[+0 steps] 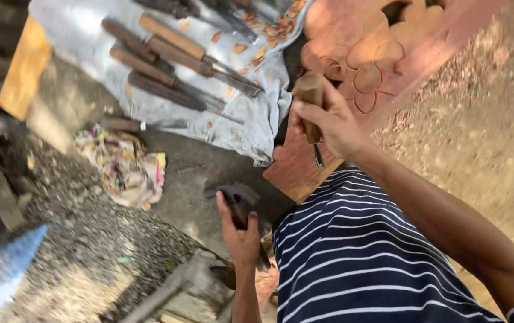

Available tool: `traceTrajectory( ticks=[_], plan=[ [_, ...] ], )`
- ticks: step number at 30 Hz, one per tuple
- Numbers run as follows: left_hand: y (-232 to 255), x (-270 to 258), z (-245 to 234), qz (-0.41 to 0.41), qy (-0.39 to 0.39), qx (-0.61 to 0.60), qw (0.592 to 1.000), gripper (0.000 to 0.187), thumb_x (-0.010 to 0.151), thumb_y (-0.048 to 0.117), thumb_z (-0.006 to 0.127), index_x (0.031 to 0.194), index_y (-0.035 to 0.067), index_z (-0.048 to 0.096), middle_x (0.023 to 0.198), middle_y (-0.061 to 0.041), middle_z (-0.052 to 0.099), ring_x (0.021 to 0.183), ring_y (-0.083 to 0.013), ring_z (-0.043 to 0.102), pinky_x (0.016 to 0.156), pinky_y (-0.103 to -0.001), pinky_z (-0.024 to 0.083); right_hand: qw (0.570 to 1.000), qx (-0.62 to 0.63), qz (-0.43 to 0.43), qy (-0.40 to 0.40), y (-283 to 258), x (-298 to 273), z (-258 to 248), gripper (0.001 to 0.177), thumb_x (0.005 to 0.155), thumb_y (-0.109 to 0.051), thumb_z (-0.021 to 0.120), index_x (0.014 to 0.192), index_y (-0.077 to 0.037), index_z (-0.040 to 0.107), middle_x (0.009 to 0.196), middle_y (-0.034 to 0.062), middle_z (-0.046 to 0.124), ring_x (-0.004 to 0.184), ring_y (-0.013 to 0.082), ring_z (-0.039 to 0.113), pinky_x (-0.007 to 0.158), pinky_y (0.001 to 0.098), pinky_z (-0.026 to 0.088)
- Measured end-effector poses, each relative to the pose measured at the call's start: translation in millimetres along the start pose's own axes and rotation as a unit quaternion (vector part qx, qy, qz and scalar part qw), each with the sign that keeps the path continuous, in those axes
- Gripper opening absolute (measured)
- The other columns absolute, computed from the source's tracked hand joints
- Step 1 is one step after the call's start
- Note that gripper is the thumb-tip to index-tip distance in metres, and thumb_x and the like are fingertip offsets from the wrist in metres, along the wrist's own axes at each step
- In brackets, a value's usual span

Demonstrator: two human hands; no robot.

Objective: Carving intricate patterns into a wooden board using a chisel and hammer.

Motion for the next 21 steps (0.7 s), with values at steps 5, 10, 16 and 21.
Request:
traceTrajectory(
  ticks=[5, 10, 16, 21],
  plan=[
    [22, 49, -44, -0.221, -0.099, -0.205, 0.949, 0.101, 0.086, 0.003, 0.07, 0.171, 0.01, 0.016, 0.099, -0.025, 0.057, 0.084, -0.0247, 0.056, 0.074, -0.038, 0.051, 0.973, -0.166, -0.154, 0.037, 26, 20, 4, 0.024, 0.105, -0.027, 0.073, 0.106, -0.009, 0.056, 0.086, -0.0028, 0.062, 0.072, 0.0063, 0.064, 0.06, 0.0231, 0.047],
    [76, 107, -74, 0.031, -0.077, -0.232, 0.969, 0.101, 0.081, -0.002, 0.067, 0.163, 0.003, 0.007, 0.119, -0.009, 0.057, 0.1, -0.0184, 0.063, 0.085, -0.034, 0.059, 0.952, -0.246, -0.167, 0.077, 19, 28, 16, 0.027, 0.104, -0.027, 0.075, 0.095, -0.009, 0.057, 0.074, -0.0057, 0.055, 0.062, 0.0031, 0.053, 0.056, 0.0226, 0.042],
    [110, 143, -82, 0.125, -0.114, -0.109, 0.98, 0.082, 0.096, 0.004, 0.075, 0.162, -0.001, 0.027, 0.092, -0.002, 0.06, 0.076, -0.0135, 0.057, 0.073, -0.025, 0.05, 0.949, -0.23, -0.198, 0.088, 29, 32, 18, 0.027, 0.103, -0.026, 0.076, 0.094, -0.009, 0.057, 0.073, -0.0066, 0.056, 0.061, 0.0025, 0.051, 0.054, 0.0233, 0.041],
    [142, 155, -79, 0.215, -0.141, -0.058, 0.965, 0.078, 0.104, 0.012, 0.076, 0.163, -0.002, 0.027, 0.099, 0.0, 0.067, 0.079, -0.009, 0.065, 0.074, -0.02, 0.053, 0.942, -0.242, -0.221, 0.073, 28, 31, 10, 0.03, 0.107, -0.025, 0.078, 0.095, -0.008, 0.057, 0.077, -0.0055, 0.053, 0.068, 0.0032, 0.048, 0.06, 0.0241, 0.04]
  ],
)
Point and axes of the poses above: each hand's wrist, its own x-axis towards the middle knuckle, its own z-axis out of the palm, y = z × x, the point moved 2 cm from there along x, towards the middle knuckle
